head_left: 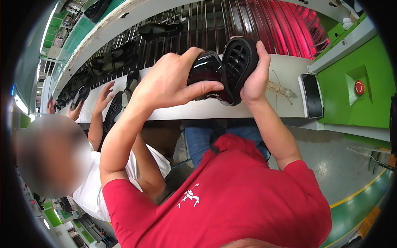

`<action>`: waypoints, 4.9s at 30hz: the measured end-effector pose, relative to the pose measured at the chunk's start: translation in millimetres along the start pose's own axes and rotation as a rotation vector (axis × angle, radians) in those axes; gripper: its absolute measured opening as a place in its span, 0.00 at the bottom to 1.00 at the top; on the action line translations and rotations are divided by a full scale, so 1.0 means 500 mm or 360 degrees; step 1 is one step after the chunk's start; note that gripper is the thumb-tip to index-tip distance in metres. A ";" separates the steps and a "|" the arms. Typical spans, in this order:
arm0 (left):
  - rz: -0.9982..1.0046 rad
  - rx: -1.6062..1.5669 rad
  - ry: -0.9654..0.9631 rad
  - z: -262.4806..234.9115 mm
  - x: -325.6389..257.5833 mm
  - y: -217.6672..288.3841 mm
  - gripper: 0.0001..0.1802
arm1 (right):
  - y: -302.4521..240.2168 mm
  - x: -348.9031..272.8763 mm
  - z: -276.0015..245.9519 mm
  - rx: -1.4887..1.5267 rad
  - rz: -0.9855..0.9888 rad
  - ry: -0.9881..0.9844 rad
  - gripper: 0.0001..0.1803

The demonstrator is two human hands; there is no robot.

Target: The recorder is assembling and inspecting shoes on a conveyor belt in a factory setting.

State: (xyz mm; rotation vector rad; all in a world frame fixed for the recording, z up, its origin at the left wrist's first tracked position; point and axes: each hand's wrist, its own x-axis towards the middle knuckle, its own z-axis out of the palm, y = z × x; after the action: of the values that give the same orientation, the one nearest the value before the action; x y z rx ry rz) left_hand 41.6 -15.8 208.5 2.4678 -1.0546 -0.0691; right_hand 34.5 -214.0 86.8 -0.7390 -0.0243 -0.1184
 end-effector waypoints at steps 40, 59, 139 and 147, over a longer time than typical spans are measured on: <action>0.0207 0.0207 0.0153 0.064 0.009 0.092 0.42 | -0.087 -0.089 -0.074 -0.1074 -0.0767 -0.0679 0.30; 0.0477 -0.0715 0.1413 0.265 -0.080 0.114 0.33 | -0.030 -0.146 -0.076 -0.0917 -0.1421 -0.0830 0.31; 0.0091 0.0147 0.0840 0.298 -0.102 -0.089 0.43 | 0.015 -0.098 -0.124 -0.2311 -0.1133 -0.1030 0.39; -0.0249 0.0272 0.0298 0.217 -0.083 -0.029 0.44 | 0.011 -0.108 -0.117 -0.2107 -0.1045 -0.0802 0.39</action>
State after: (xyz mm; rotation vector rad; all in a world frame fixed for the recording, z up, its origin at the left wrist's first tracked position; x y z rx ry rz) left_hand -1.6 -19.9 99.6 2.6449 -0.8178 0.2079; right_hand -19.7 -243.9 36.4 -2.0531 -0.7305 -0.6039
